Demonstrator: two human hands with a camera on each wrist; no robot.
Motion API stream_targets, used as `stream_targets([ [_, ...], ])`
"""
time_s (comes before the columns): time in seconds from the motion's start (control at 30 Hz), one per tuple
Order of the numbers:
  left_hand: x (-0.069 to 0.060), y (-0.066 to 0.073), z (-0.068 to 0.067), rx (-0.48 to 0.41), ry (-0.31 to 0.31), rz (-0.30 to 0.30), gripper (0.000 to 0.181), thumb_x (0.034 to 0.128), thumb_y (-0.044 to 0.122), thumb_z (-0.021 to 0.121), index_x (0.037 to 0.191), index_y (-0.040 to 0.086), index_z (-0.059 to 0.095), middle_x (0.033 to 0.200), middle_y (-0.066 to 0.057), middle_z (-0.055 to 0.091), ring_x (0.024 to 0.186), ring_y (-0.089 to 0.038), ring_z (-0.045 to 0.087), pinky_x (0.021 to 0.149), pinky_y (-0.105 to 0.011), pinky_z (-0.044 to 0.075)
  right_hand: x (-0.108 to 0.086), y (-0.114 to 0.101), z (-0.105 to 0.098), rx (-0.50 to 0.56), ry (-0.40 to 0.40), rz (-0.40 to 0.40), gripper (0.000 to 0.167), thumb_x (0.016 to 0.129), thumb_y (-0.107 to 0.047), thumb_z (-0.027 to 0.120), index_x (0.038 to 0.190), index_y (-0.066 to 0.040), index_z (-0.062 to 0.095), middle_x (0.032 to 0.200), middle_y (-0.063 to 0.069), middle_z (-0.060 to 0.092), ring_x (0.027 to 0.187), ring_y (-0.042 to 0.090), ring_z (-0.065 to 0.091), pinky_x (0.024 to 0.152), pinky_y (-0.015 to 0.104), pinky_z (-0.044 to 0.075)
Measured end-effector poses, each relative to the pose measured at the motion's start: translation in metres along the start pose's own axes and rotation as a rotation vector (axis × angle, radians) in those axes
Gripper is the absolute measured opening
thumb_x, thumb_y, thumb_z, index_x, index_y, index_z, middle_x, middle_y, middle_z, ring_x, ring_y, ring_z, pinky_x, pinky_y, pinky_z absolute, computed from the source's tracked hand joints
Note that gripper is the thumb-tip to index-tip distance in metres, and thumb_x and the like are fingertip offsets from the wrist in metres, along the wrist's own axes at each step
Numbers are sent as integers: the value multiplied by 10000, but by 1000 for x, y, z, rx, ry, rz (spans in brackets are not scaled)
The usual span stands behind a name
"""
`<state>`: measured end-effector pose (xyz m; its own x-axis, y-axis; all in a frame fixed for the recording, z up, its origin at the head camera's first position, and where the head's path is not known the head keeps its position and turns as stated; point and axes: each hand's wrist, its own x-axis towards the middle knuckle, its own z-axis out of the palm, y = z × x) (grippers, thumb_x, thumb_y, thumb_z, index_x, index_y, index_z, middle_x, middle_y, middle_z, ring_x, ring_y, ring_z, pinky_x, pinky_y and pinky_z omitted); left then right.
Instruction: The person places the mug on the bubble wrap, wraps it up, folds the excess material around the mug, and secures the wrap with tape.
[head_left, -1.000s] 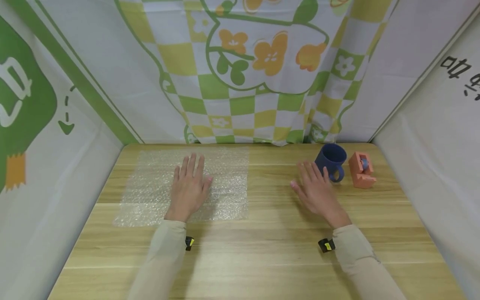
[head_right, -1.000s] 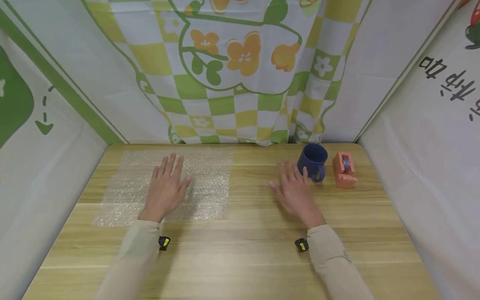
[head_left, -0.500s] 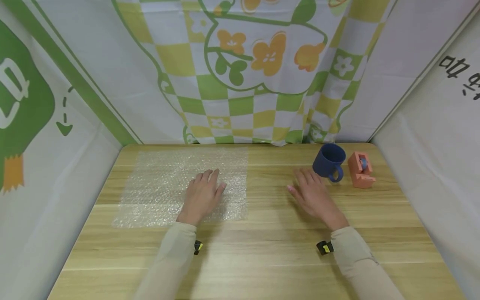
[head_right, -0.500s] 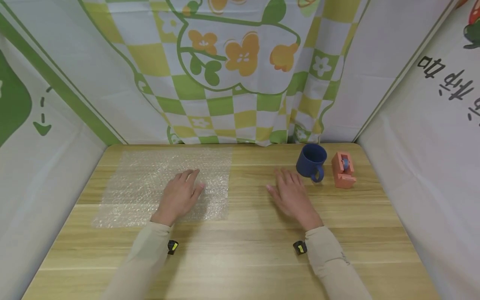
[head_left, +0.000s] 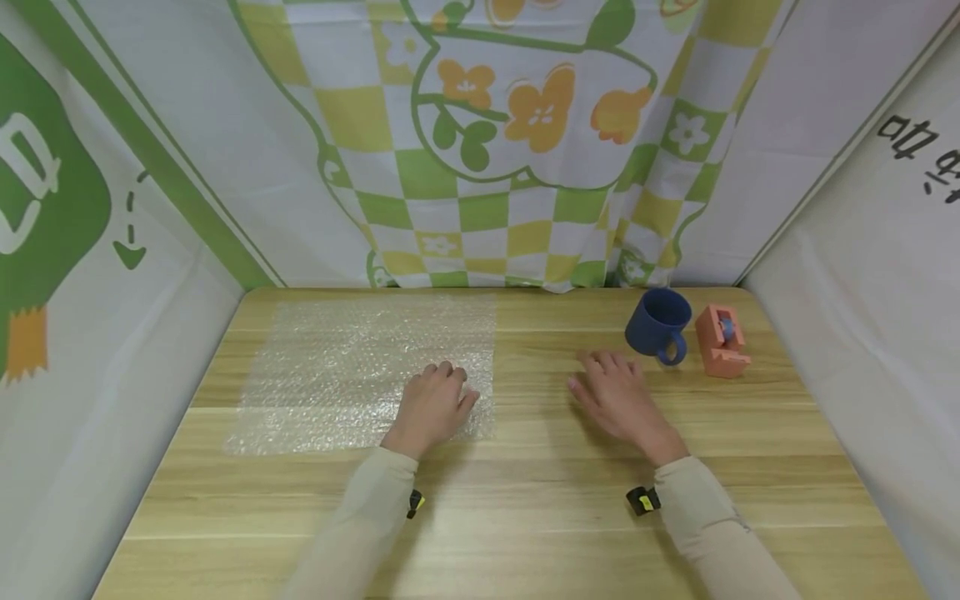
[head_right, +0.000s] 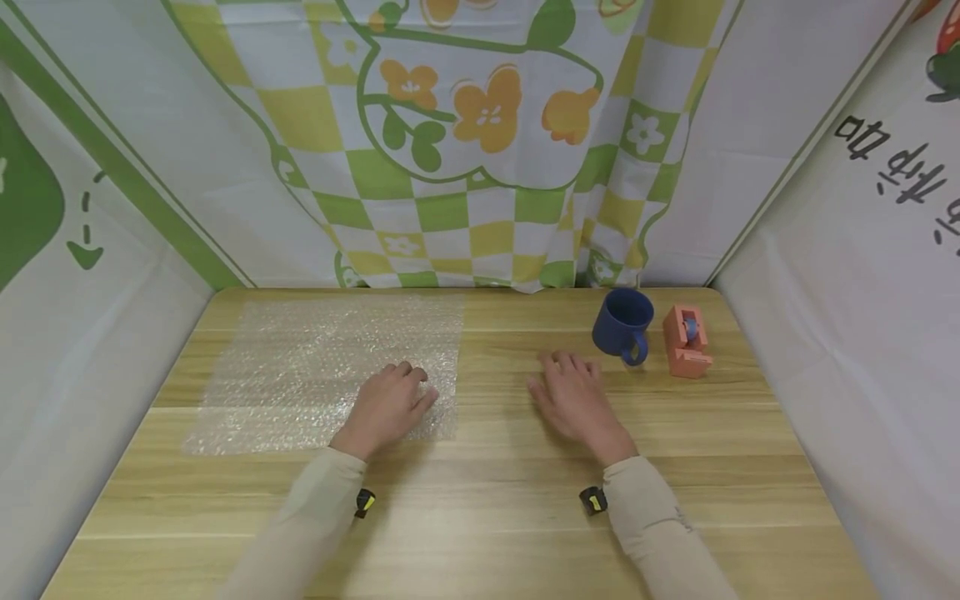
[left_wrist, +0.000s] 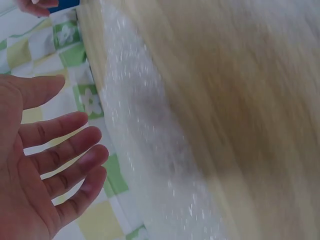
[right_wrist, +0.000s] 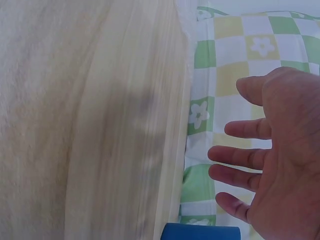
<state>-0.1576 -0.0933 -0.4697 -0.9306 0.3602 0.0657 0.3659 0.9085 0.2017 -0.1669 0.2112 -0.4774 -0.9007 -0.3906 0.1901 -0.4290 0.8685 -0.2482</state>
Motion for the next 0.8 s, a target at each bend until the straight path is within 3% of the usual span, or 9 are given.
stream_targets([
  [0.2,1,12,11,-5,-29,10,334,950,406,693,977,74,681,907,-67,627,837,-265,601,705,-436,552,-2,-7,4,12,-27,1,451,1031,-304,598,1361,0,565,1206,228,609,1161,455,529,936,611,376],
  [0.43,1,20,20,8,-131,-37,469,917,494,710,1073,53,680,1044,-121,639,974,-305,611,804,-474,558,-5,-14,7,-1,-32,-25,383,1021,-293,618,1287,-18,608,1152,199,634,1091,420,571,861,572,395],
  [0.57,2,22,23,17,-129,-48,511,870,508,758,1064,43,674,1090,-146,636,1016,-326,609,802,-490,559,-6,-16,7,1,-53,-28,370,1025,-306,611,1256,-18,635,1139,181,646,1091,411,583,877,571,400],
  [0.8,3,23,27,26,-106,-37,468,858,438,798,1021,17,672,1033,-139,625,937,-306,599,756,-469,567,-6,-21,6,31,-90,-32,362,1028,-315,607,1238,-25,660,1174,159,658,1124,394,587,920,579,396],
])
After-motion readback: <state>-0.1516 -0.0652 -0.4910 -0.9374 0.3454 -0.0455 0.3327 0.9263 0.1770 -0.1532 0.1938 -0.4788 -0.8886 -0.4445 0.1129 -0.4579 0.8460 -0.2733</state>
